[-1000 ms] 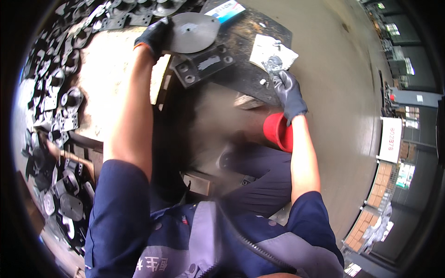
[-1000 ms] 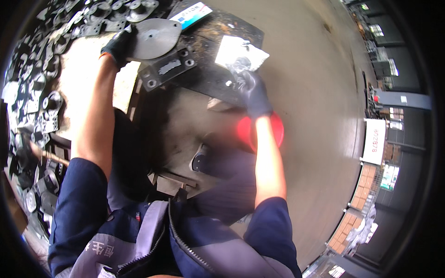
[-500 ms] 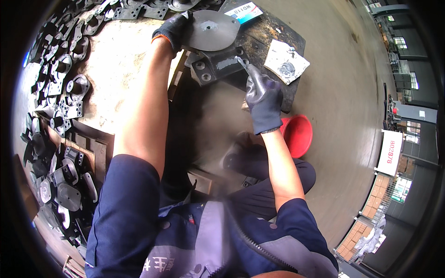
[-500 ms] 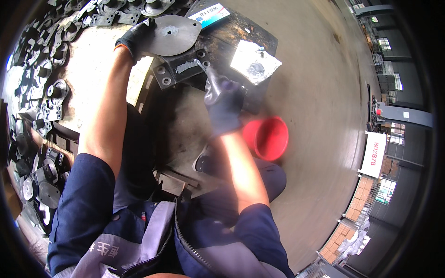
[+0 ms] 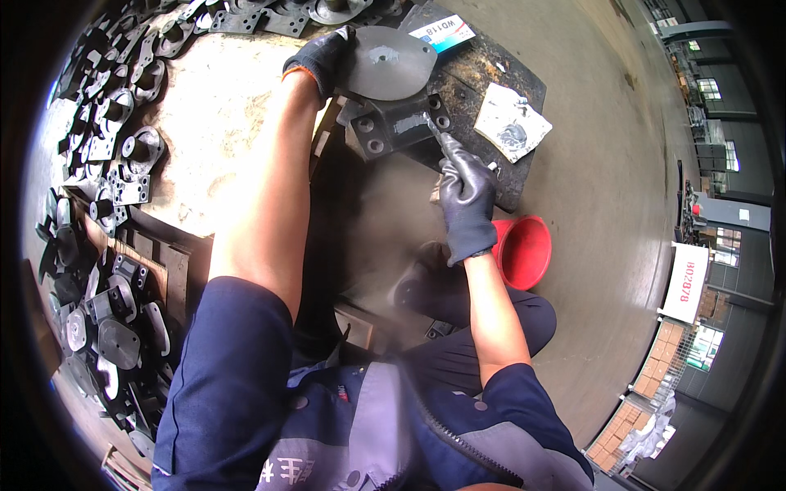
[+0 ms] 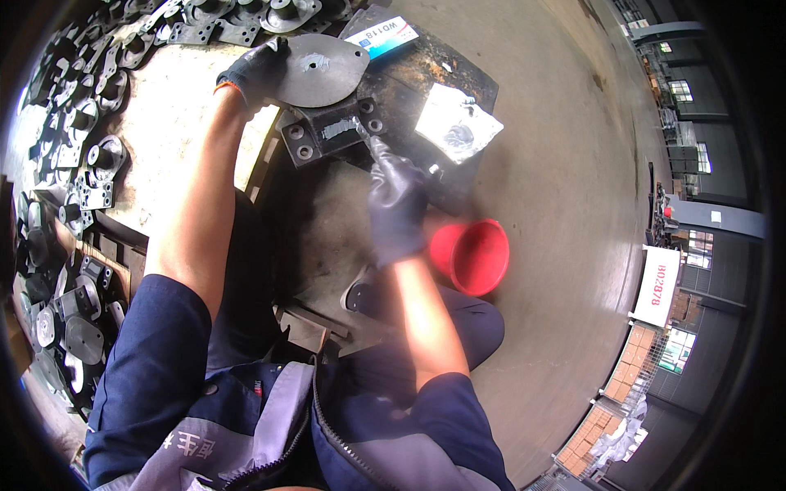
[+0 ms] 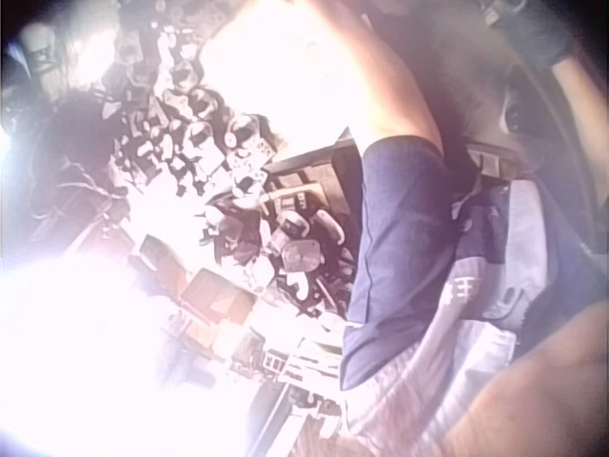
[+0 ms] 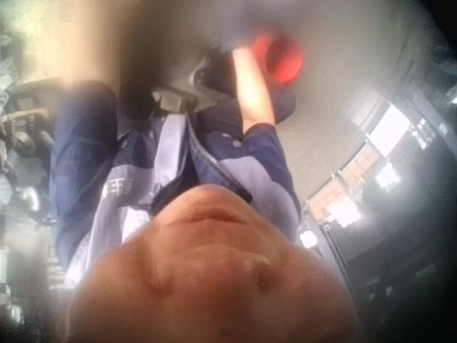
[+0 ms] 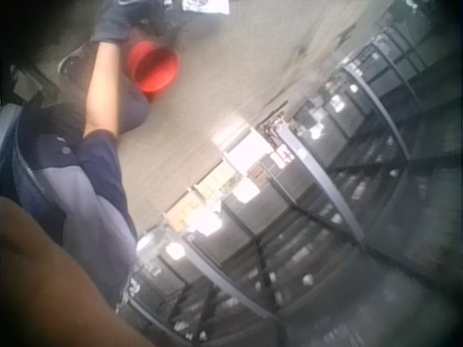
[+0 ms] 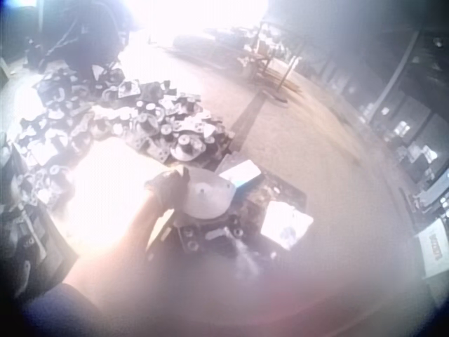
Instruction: The person sits on the floor and scrapes metal parts with a handheld tool, removing residue from the surfaces. They repeatedly pick up parts from a wooden pallet, scrape them, and place them back down.
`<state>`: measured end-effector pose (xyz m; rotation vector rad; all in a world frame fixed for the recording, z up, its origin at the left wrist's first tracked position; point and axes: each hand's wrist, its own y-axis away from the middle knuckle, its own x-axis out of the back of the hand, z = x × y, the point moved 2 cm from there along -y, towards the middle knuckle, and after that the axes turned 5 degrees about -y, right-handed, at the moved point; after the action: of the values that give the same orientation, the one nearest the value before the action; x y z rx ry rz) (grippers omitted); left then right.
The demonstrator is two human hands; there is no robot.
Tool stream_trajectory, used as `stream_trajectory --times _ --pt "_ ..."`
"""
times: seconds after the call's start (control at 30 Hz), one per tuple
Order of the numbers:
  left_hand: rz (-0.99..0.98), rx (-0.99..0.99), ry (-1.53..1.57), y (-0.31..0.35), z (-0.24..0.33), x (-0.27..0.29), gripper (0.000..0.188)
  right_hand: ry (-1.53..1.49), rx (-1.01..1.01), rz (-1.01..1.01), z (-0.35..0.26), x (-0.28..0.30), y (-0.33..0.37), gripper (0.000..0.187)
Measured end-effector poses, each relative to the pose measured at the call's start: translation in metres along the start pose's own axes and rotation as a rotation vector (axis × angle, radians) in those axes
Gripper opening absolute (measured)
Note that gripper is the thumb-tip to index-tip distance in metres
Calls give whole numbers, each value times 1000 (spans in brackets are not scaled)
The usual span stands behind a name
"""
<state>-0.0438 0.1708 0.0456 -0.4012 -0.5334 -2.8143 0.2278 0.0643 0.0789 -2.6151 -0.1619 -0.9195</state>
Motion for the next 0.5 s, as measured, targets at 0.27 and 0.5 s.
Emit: stream_trajectory --times 0.27,0.5 --pt "-14 -6 -68 13 14 1 50 -474 -185 92 14 -13 -1 33" --pt "31 -13 -60 12 12 2 46 -534 -188 124 8 -17 -3 31"
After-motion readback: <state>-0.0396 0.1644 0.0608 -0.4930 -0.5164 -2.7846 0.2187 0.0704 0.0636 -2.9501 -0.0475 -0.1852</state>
